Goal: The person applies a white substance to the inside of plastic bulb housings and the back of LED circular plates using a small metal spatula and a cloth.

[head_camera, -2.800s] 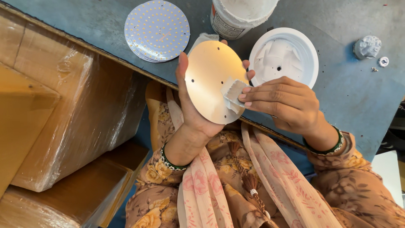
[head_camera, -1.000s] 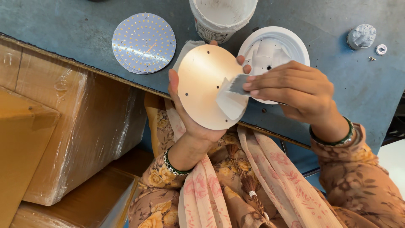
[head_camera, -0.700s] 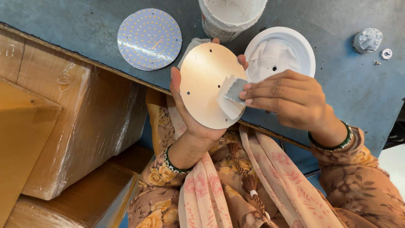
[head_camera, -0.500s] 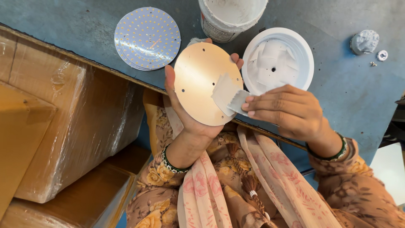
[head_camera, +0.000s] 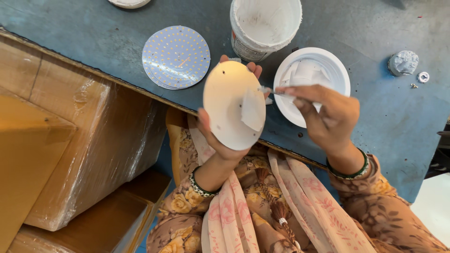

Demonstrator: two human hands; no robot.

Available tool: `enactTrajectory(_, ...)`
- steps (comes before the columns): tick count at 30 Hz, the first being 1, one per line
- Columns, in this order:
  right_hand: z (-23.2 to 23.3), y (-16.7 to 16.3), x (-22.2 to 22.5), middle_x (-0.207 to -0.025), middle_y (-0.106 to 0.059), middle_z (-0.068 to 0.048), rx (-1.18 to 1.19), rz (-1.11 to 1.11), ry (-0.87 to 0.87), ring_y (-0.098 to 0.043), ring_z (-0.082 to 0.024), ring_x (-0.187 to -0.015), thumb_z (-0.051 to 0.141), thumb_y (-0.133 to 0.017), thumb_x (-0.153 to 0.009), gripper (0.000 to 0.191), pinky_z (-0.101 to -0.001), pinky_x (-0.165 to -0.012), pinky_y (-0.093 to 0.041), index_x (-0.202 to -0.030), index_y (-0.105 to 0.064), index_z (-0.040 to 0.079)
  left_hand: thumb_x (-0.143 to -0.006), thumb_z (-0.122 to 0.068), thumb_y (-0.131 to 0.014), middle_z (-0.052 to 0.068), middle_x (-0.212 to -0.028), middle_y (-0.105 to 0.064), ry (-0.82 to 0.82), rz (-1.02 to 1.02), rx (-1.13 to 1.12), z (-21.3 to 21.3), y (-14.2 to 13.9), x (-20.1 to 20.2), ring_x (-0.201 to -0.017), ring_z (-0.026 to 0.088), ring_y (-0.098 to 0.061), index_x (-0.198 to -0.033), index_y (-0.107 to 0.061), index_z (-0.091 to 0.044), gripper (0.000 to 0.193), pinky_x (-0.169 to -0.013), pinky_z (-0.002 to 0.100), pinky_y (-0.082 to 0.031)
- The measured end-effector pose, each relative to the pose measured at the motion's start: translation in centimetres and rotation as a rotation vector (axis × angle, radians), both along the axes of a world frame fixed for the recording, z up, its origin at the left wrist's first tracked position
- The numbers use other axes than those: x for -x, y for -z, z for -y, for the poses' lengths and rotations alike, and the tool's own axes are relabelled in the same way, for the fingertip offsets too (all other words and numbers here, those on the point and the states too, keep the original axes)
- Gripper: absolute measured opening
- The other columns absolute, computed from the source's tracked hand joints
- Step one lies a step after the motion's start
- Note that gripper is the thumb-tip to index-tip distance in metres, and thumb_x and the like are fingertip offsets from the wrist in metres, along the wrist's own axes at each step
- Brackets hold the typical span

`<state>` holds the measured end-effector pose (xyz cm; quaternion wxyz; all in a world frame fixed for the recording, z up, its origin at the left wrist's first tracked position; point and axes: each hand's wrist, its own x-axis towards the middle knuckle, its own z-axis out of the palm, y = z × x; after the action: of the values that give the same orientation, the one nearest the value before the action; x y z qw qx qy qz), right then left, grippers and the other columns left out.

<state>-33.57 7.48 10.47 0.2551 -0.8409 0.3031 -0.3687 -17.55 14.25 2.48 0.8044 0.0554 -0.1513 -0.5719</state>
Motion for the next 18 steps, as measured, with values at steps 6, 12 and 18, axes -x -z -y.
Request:
enactTrajectory(6,-0.1,-0.8,-1.7,-0.105,-0.077,-0.011,-0.032,0.020,0.007,-0.074,-0.016,-0.089,-0.001,-0.071,-0.106,0.013,-0.0250,-0.081,-0.057,-0.120,-0.072,0.000,-0.086,-0.058,-0.078,0.007,-0.163,-0.037,0.192,-0.026,-0.004,-3.5,10.6,1.9,-0.151,0.021,-0.038,-0.164,-0.022,-0.004,0.111,-0.126,0.037,-0.035)
enactTrajectory(12,-0.2,-0.9,-3.3,-0.112,-0.077,-0.010,0.018,0.034,-0.026,-0.076,-0.017,-0.098,0.000,-0.070,-0.110,0.008,-0.0268,-0.091,-0.059,-0.118,-0.070,-0.001,-0.091,-0.062,-0.076,0.012,-0.151,-0.037,0.179,0.038,-0.007,-4.3,13.2,2.2,-0.139,0.024,-0.037,-0.160,-0.022,0.002,0.108,-0.121,0.039,-0.030)
enactTrajectory(18,-0.7,-0.5,-3.8,-0.110,-0.077,-0.012,0.047,0.015,-0.011,-0.076,-0.019,-0.097,0.000,-0.070,-0.108,0.013,-0.0273,-0.089,-0.058,-0.121,-0.070,-0.001,-0.088,-0.071,-0.070,0.014,-0.158,-0.029,-0.085,0.379,-0.062,-2.2,3.6,0.7,-0.146,0.024,-0.027,-0.163,-0.016,0.000,0.117,-0.125,0.040,-0.021)
